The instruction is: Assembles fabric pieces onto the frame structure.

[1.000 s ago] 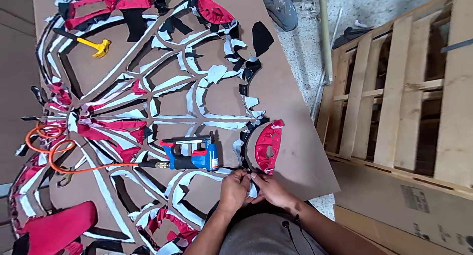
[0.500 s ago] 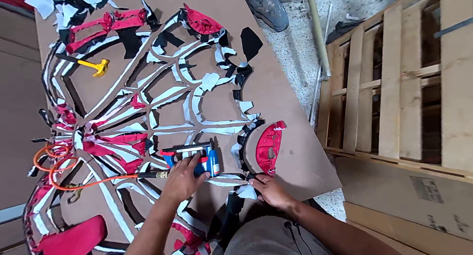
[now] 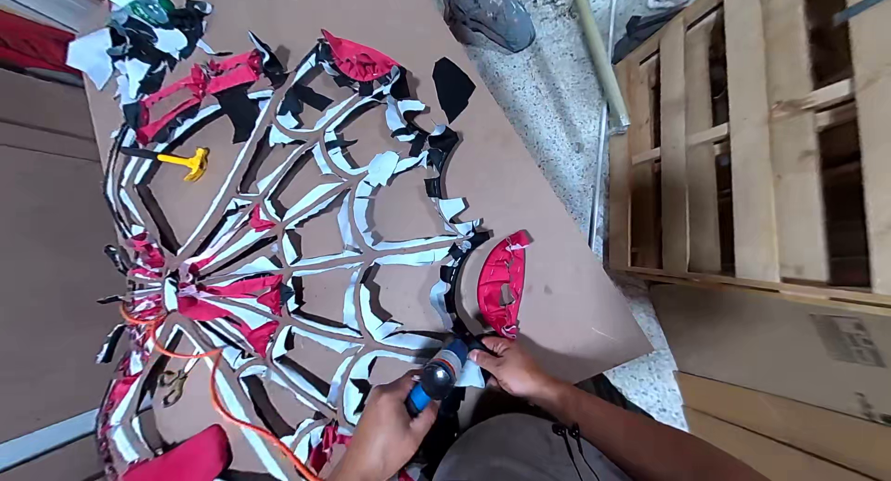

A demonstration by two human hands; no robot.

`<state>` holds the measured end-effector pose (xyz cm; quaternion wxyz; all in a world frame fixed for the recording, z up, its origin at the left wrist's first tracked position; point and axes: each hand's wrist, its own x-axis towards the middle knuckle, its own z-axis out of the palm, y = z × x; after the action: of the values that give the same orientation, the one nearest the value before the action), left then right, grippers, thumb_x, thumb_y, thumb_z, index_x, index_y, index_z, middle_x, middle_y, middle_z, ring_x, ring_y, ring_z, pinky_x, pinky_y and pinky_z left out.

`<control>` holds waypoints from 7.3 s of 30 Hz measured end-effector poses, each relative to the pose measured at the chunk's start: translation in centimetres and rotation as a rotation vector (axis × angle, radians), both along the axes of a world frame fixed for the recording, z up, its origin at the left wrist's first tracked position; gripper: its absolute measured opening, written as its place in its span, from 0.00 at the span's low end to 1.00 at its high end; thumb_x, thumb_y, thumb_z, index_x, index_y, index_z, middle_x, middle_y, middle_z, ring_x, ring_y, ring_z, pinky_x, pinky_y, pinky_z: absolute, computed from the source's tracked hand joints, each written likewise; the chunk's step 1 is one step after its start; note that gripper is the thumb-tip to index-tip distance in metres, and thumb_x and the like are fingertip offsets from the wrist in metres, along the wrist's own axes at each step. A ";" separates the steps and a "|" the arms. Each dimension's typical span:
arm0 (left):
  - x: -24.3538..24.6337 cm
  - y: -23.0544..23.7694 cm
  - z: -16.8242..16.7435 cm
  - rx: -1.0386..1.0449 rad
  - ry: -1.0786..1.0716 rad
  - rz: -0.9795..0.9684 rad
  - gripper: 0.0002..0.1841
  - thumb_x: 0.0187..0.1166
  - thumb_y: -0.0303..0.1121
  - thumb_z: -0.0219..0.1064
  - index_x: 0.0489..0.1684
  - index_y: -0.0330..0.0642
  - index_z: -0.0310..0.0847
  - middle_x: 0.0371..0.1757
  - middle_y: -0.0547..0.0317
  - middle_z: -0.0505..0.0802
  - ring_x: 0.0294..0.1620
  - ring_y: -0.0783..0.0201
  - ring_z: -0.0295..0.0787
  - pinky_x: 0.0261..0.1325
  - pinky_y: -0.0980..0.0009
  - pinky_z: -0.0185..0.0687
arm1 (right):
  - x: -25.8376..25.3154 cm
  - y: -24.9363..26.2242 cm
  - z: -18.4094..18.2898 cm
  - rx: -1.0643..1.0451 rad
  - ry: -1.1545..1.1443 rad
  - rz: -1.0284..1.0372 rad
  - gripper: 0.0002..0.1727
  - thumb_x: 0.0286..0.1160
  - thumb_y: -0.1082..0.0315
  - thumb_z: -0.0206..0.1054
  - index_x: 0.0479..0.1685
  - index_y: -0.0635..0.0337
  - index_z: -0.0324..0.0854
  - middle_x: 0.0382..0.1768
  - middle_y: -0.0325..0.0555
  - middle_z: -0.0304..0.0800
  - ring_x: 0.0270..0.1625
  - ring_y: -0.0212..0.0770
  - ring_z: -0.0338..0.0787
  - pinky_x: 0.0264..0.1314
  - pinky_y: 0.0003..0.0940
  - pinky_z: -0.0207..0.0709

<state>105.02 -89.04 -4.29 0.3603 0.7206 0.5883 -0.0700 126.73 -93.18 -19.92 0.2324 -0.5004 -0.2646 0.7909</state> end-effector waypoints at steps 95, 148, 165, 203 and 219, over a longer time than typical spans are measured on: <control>4.5 6.2 -8.5 -0.570 -0.542 0.782 0.13 0.87 0.32 0.64 0.60 0.33 0.81 0.46 0.47 0.96 0.43 0.56 0.97 0.49 0.60 0.95 | 0.9 8.7 -0.3 -0.006 0.428 -0.649 0.17 0.72 0.73 0.71 0.59 0.63 0.80 0.46 0.50 0.93 0.47 0.41 0.94 0.54 0.42 0.90; 6.1 5.6 -7.4 -0.430 -0.251 0.743 0.16 0.86 0.40 0.65 0.52 0.34 0.84 0.44 0.50 0.95 0.42 0.56 0.98 0.48 0.56 0.98 | 0.6 9.1 0.6 -0.130 0.480 -0.688 0.16 0.50 0.78 0.70 0.44 0.66 0.82 0.39 0.50 0.94 0.43 0.41 0.94 0.47 0.41 0.90; -13.2 5.5 -5.8 0.351 0.352 -0.591 0.53 0.56 0.41 0.82 0.91 0.41 0.60 0.71 0.40 0.87 0.69 0.42 0.87 0.71 0.45 0.82 | 0.4 9.3 0.2 -0.111 0.443 -0.665 0.15 0.51 0.77 0.69 0.42 0.66 0.82 0.37 0.52 0.93 0.41 0.42 0.94 0.46 0.40 0.90; 5.0 5.4 0.9 -0.104 0.152 0.414 0.15 0.65 0.38 0.74 0.46 0.42 0.87 0.27 0.62 0.91 0.26 0.66 0.89 0.33 0.58 0.87 | 0.8 9.4 -0.1 -0.114 0.487 -0.642 0.16 0.52 0.78 0.71 0.44 0.62 0.82 0.37 0.45 0.93 0.41 0.36 0.93 0.45 0.35 0.88; 6.5 8.7 0.3 -0.028 0.178 0.311 0.13 0.60 0.41 0.71 0.40 0.49 0.88 0.23 0.70 0.88 0.22 0.71 0.86 0.27 0.64 0.84 | 0.9 9.4 -0.1 -0.083 0.499 -0.649 0.17 0.52 0.79 0.71 0.45 0.62 0.83 0.39 0.44 0.94 0.44 0.35 0.93 0.49 0.36 0.88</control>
<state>111.56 -80.34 -4.01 0.3233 0.6068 0.7211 -0.0854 127.63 -83.82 -20.06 0.5065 -0.3596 0.0037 0.7837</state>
